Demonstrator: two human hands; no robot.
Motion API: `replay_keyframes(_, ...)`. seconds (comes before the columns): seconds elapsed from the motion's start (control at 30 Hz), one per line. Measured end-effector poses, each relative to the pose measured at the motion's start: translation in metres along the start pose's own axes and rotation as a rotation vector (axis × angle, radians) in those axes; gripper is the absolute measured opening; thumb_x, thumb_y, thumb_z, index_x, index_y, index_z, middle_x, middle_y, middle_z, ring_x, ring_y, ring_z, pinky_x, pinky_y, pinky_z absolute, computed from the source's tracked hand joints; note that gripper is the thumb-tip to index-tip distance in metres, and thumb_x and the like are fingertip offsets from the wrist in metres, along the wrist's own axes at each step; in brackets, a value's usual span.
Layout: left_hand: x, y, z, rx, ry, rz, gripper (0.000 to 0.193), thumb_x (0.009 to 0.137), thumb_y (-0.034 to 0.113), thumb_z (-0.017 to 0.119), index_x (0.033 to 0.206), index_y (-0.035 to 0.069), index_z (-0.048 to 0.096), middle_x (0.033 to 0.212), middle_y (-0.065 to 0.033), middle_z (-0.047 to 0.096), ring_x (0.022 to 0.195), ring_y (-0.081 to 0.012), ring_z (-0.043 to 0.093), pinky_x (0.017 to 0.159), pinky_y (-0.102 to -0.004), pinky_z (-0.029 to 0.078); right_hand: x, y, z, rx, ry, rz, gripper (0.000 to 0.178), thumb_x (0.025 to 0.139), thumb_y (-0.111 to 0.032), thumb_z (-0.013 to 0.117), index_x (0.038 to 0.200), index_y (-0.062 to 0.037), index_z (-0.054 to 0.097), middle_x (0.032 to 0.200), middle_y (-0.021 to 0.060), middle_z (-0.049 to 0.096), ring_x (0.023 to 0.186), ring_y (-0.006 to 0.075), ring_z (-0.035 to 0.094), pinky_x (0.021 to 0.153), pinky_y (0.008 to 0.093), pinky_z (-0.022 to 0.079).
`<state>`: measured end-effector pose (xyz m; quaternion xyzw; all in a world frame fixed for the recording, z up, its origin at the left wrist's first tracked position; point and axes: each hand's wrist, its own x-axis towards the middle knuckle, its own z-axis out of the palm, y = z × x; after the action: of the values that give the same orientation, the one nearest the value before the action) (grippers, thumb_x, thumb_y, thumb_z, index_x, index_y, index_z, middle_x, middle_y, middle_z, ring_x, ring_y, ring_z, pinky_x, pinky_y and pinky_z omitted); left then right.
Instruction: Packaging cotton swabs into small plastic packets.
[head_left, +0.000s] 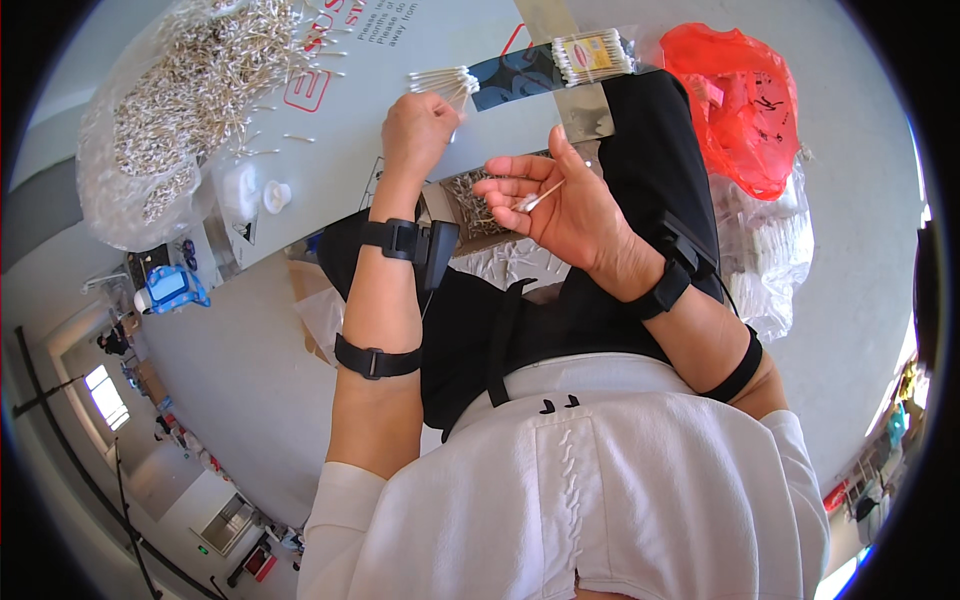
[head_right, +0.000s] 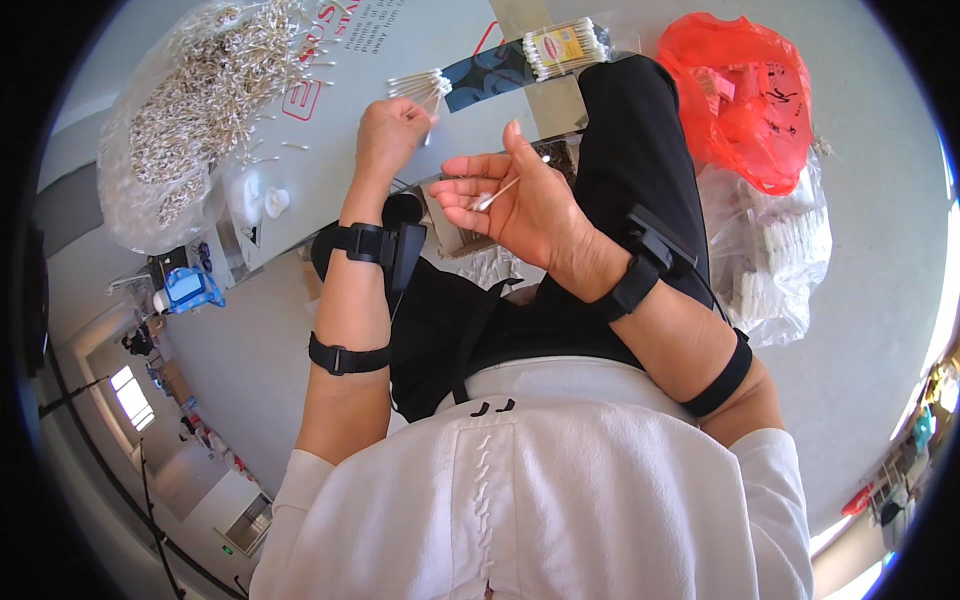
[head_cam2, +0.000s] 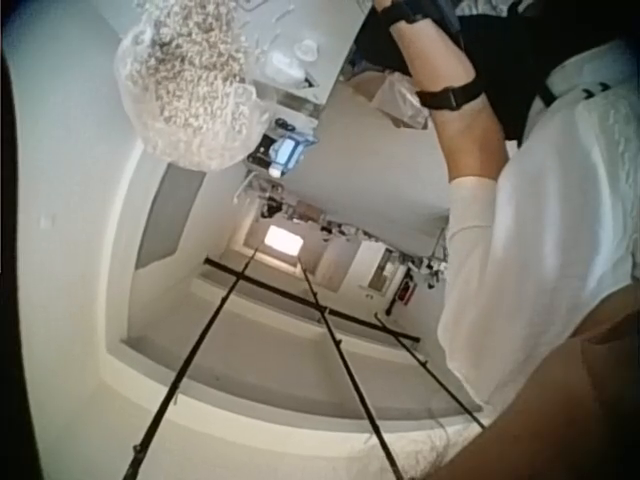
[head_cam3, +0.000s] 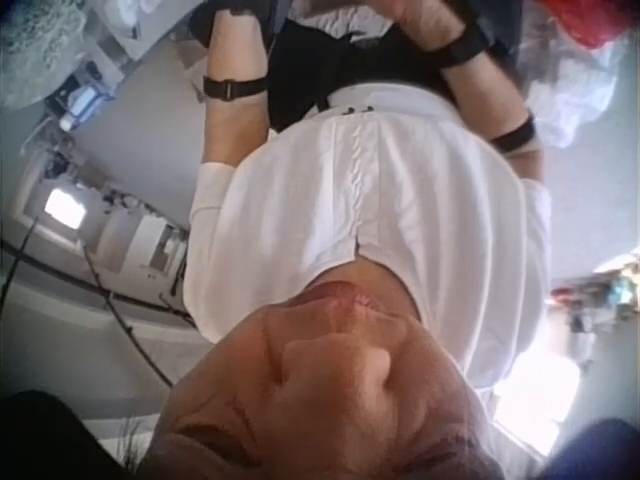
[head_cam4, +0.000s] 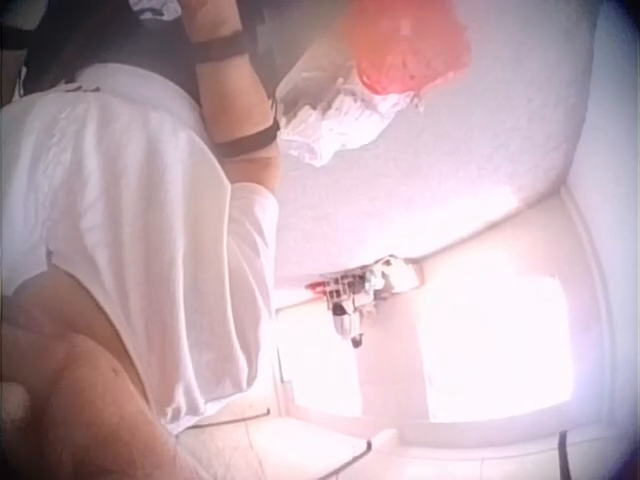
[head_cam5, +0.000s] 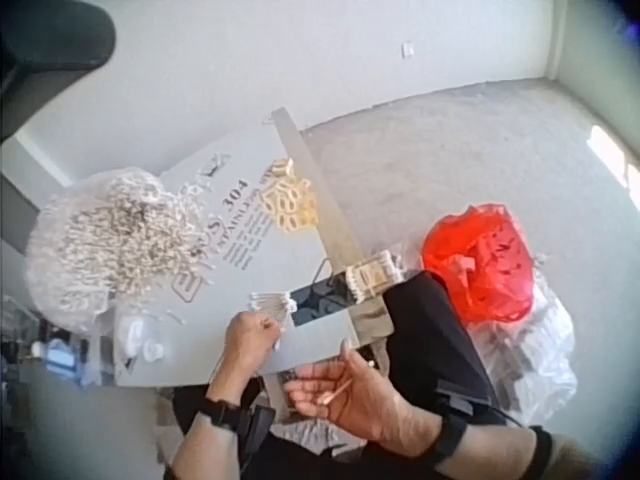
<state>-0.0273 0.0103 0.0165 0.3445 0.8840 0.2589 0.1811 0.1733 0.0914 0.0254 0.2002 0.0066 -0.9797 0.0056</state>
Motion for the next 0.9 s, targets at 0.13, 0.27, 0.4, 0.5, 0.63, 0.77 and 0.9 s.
replay_keyframes(0.13,-0.007,0.009,-0.015,-0.277,0.078,-0.054,0.015,0.076,0.015,0.074,0.077,0.000,0.069,0.060,-0.0060,0.062,0.053,-0.0105,0.057,0.052,-0.0286,0.046,0.001,0.002,0.011,-0.153,0.121,-0.043,0.074,0.101,-0.057,0.031,0.120,0.0108,0.053,0.106,0.0259,0.064,0.095,0.0296,0.067,0.088,0.0392,0.056)
replay_keyframes(0.27,-0.054,0.067,-0.037,-0.529,-0.254,-0.097,0.012,0.081,0.008,0.072,0.083,-0.002,0.068,0.073,0.0002,0.066,0.062,-0.0046,0.054,0.056,-0.0219,0.045,0.000,0.004,0.007,-0.307,0.236,-0.151,0.069,0.100,-0.055,0.038,0.117,0.0100,0.055,0.103,0.0225,0.065,0.093,0.0270,0.067,0.087,0.0386,0.056)
replay_keyframes(0.4,-0.086,0.079,-0.009,-0.585,-0.362,-0.041,0.015,0.079,0.006,0.071,0.089,-0.005,0.069,0.069,-0.0053,0.068,0.062,-0.0083,0.061,0.058,-0.0257,0.050,-0.001,0.008,0.017,-0.398,0.311,-0.195,0.070,0.098,-0.057,0.041,0.116,0.0087,0.055,0.102,0.0189,0.065,0.092,0.0241,0.066,0.085,0.0370,0.056)
replay_keyframes(0.5,-0.093,0.075,-0.002,-0.560,-0.304,-0.015,0.018,0.080,0.006,0.070,0.092,-0.008,0.068,0.075,-0.0058,0.070,0.065,-0.0108,0.063,0.060,-0.0256,0.051,0.000,0.009,0.009,-0.408,0.252,-0.181,0.071,0.096,-0.060,0.044,0.115,0.0071,0.056,0.100,0.0152,0.066,0.089,0.0214,0.067,0.083,0.0350,0.056)
replay_keyframes(0.63,-0.095,0.078,-0.012,-0.661,-0.200,-0.074,0.015,0.083,0.005,0.067,0.089,-0.008,0.069,0.080,-0.0071,0.071,0.061,-0.0097,0.060,0.055,-0.0233,0.048,-0.006,0.005,0.009,-0.415,0.252,-0.101,0.070,0.095,-0.060,0.048,0.123,0.0036,0.055,0.113,0.0145,0.062,0.104,0.0241,0.061,0.085,0.0384,0.054)
replay_keyframes(0.77,-0.097,0.073,-0.026,-1.006,-0.213,-0.377,0.014,0.086,0.011,0.067,0.083,-0.003,0.069,0.056,0.0070,0.043,0.047,-0.0024,0.029,0.045,-0.0213,0.027,-0.014,0.002,0.015,-0.586,0.250,-0.038,0.064,0.094,-0.056,0.052,0.130,-0.0030,0.055,0.127,0.0116,0.056,0.118,0.0279,0.051,0.090,0.0412,0.050)
replay_keyframes(0.9,-0.101,0.064,-0.032,-1.118,-0.273,-0.399,0.014,0.086,0.011,0.067,0.084,-0.003,0.068,0.056,0.0069,0.043,0.047,-0.0027,0.030,0.046,-0.0210,0.028,-0.014,0.007,0.018,-0.594,0.218,-0.084,0.052,0.096,-0.047,0.056,0.127,-0.0055,0.060,0.117,0.0070,0.062,0.110,0.0202,0.056,0.089,0.0345,0.049)
